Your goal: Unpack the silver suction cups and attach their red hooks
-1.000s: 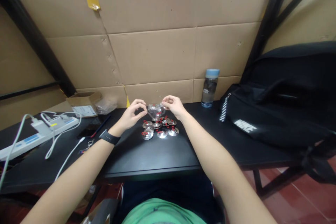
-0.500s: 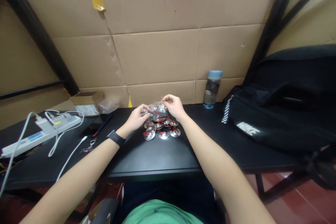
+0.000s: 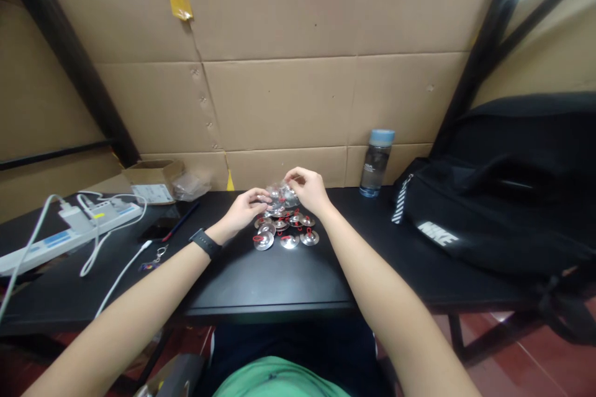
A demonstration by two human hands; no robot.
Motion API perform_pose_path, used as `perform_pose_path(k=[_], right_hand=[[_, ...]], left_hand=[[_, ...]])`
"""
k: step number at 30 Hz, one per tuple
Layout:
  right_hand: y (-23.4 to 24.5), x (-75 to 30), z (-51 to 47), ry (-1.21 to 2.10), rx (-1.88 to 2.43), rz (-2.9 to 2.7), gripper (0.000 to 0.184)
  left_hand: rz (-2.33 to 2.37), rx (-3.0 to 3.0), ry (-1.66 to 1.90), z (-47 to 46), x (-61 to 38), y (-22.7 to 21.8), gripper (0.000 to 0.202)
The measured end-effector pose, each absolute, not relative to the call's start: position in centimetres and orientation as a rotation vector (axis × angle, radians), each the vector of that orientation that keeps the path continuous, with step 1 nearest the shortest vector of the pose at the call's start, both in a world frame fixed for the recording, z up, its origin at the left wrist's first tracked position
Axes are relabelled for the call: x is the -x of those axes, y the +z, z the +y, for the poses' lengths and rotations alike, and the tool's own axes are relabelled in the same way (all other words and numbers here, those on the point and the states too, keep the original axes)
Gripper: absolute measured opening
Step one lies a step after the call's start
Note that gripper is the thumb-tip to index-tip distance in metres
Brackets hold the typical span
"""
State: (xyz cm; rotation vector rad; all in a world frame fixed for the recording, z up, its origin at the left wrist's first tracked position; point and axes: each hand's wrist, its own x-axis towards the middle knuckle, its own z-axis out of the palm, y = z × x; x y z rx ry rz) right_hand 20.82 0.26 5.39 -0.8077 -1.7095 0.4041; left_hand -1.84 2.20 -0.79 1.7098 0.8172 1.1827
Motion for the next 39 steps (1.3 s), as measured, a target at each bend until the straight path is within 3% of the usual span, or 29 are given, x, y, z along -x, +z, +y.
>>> perform_pose_path(k=[5,9,18,23,28,33,39], right_hand=[[6.5,-20.4,-1.2,0.014,0.832,-1.918,0.019],[6.9,-20.5,-1.5,-0.082,0.751,-2.053,0.026],[7.3,-20.8,-1.8,0.001,0.772,-1.995,0.025],[6.6,-20.7,-1.4,0.047,0.796,-1.968,0.024],[6.4,-21.4,-0.7,0.107,0.837,-1.860,0.018],[6.3,-23.1,0.4,0.163,0.897,-1.718,0.015],[5.4,-24.9,2.3,0.029,1.034,-1.655,0.015]], left_hand=[[0.928,-1.733,1.020,1.9,1.6,-1.1,0.035],[0.921,-1.749,0.971,1.4,1.2,-0.8,0.035],[0.858,-1.650,0.954,1.4,1.2,-1.0,0.038],[0.871,-1.866,0.946,2.0,1.6,-1.2,0.029],[0.936,-2.100,1.052,2.4,1.8,-1.2,0.020],[0.990,-2.015,1.145,2.6,2.8,-0.2,0.026],[1.187,-2.141,1.307,4.1,5.2,0.4,0.021]])
